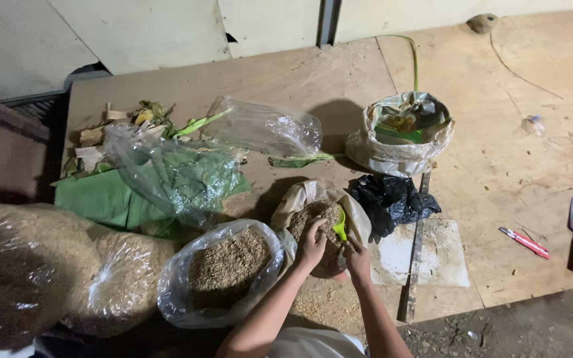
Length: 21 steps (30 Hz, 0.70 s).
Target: The person uses a green plastic scoop to transfer grains from a large clear plastic bag into a smaller white sack on a wooden table. The camera shakes significantly throughout the process, obscuring the view of the hands and the grains.
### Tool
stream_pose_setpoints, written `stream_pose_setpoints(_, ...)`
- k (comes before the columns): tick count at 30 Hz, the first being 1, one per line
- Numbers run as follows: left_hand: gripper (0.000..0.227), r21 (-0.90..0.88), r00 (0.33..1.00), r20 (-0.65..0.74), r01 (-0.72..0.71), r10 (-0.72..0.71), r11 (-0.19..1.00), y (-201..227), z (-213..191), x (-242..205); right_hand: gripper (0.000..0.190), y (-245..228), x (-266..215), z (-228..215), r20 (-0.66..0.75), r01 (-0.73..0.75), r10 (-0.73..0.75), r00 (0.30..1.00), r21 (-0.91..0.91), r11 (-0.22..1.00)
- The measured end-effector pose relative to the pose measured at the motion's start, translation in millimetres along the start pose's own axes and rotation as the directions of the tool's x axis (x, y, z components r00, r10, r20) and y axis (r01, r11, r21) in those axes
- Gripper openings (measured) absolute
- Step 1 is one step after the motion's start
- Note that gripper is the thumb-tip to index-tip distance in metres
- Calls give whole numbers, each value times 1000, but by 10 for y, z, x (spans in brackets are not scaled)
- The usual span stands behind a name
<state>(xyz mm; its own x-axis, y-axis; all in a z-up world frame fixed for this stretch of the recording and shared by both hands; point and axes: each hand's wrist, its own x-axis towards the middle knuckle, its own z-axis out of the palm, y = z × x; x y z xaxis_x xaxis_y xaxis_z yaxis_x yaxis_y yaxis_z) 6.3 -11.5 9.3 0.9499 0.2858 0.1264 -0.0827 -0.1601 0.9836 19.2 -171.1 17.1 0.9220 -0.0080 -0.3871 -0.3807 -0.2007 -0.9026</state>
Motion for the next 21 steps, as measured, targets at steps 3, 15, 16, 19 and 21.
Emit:
stream_pose_setpoints(3,31,8,996,-13,-87,87,996,239,-132,58,39,-123,-37,-17,-9,-80,80,997,35,996)
stream_pose_setpoints(15,19,-217,950,-211,184,-230,959,1452,-1142,-108,35,-1117,-576,226,169,168,-197,966,171,971)
stream_pose_setpoints(16,18,-190,953,-271,86,-136,978,1475,-1255,-153,35,-1184,-653,274,192,139,-173,966,179,974)
stream_pose_setpoints(19,18,-130,913,-405,-111,49,985,1468,-1572,-271,35,-1332,-838,423,255,112,-150,955,158,981)
stream_pose_setpoints(21,21,-163,888,-458,-120,33,979,1423,-1761,-399,36,-1364,-944,528,286,179,-197,938,89,980)
